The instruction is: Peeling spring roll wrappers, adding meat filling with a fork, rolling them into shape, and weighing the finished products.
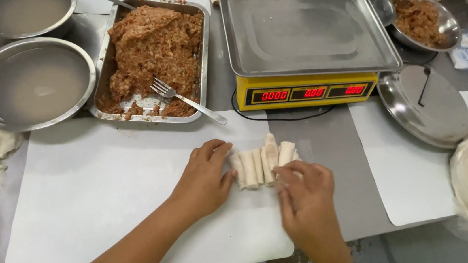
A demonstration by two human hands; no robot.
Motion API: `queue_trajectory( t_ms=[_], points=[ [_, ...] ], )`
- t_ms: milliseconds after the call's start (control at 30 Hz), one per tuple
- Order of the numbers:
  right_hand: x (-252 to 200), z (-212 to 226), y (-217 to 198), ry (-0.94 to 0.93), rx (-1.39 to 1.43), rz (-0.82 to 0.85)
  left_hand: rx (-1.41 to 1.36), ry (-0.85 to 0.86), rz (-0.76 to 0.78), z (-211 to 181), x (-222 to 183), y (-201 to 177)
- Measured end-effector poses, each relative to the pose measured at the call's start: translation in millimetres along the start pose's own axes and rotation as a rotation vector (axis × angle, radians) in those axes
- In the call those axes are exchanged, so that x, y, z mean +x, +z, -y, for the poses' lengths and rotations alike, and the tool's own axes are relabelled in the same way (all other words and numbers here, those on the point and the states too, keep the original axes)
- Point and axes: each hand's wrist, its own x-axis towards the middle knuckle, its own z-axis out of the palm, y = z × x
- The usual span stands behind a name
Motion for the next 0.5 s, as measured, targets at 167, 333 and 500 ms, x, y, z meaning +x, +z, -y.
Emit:
queue_trajectory(
  t_ms=[167,333,500],
  points=[
    [-7.6,17.0,39.8,-0.440,-0.422,-0.152,0.076,-0.026,0.008,3.9,4.8,11.6],
    [0.0,14.3,34.1,-0.340,-0.299,-0.279,-0.072,-0.076,0.029,-1.9,1.9,7.2],
    [-7.1,17.8,29.2,-0.276,-0.133,-0.364,-0.564,-0.295,0.083,-28.2,-3.5,-28.9]
  ],
)
